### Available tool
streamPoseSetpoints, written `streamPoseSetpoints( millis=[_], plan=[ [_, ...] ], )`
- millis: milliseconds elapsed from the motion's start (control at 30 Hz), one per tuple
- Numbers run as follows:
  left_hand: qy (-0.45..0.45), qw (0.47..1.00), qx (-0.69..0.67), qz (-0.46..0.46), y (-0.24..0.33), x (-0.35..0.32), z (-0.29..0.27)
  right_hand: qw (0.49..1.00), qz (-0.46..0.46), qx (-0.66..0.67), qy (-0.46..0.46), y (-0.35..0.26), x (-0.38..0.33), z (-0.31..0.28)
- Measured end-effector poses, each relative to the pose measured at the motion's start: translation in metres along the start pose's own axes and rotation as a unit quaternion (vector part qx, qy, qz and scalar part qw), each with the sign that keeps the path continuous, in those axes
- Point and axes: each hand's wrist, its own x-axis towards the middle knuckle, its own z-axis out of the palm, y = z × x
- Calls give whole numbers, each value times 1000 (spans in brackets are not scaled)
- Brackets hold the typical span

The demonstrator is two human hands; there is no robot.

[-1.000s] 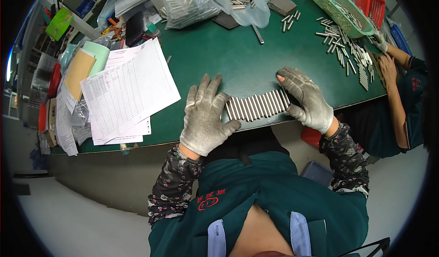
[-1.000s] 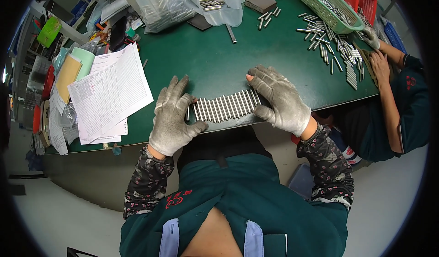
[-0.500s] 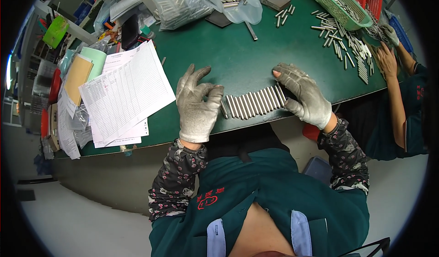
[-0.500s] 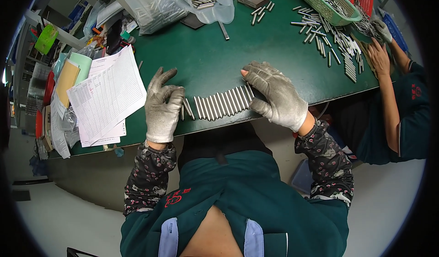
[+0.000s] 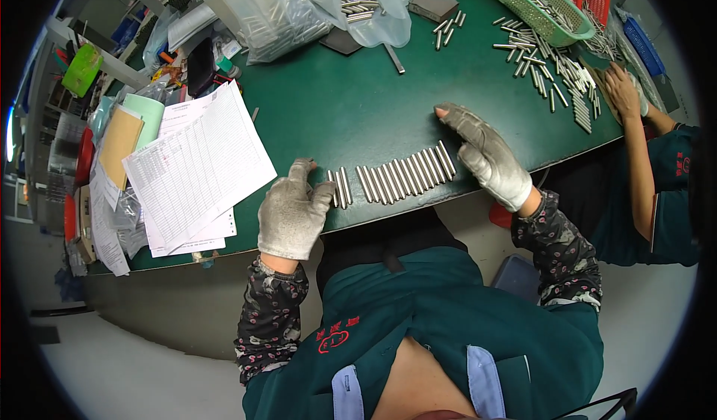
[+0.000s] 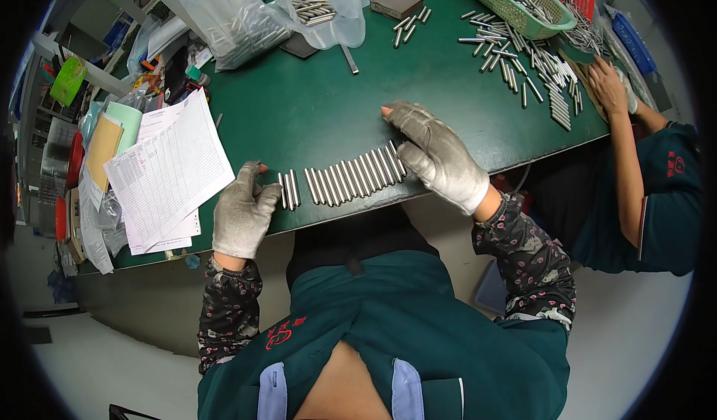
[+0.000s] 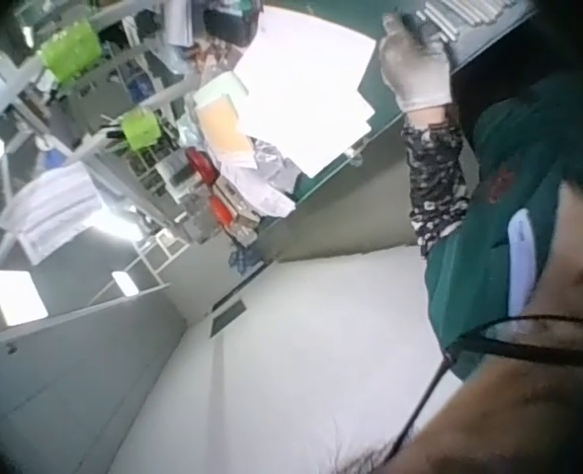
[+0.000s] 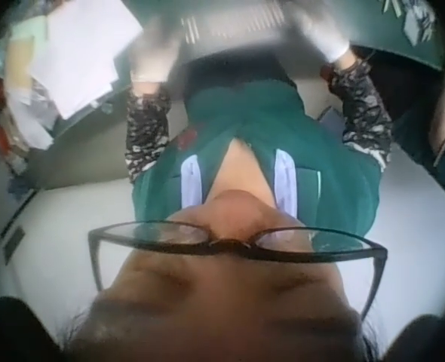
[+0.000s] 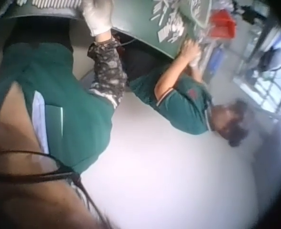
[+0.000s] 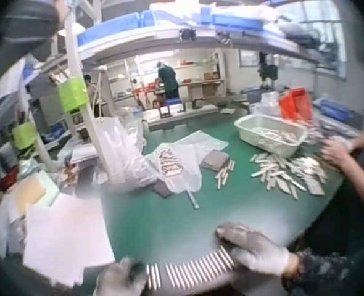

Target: Inspecting, aligning, and sorting small metal rods on a workbench before packaging them.

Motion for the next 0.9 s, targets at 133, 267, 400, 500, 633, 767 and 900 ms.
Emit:
streamPoseSetpoints(
  millis=[133,267,400,500,633,767,900],
  plan=[
    [-50,990,97,87,12,5,8,998,-13,-10,61,-5,9,26],
    [-57,989,58,123,28,6,29,995,-14,-80,54,-30,15,55],
    [-44,988,29,142,40,4,50,997,-16,-63,36,-40,22,71],
    [-39,986,-14,159,37,4,54,998,-25,-39,31,-41,24,71],
    [-123,953,-239,137,22,3,36,998,-44,-48,-8,-44,29,63],
    [3,945,-325,41,10,-12,26,992,-85,-93,4,-44,28,69],
    [-88,898,-428,46,3,-56,27,992,-101,-75,-11,-43,27,67]
  ],
)
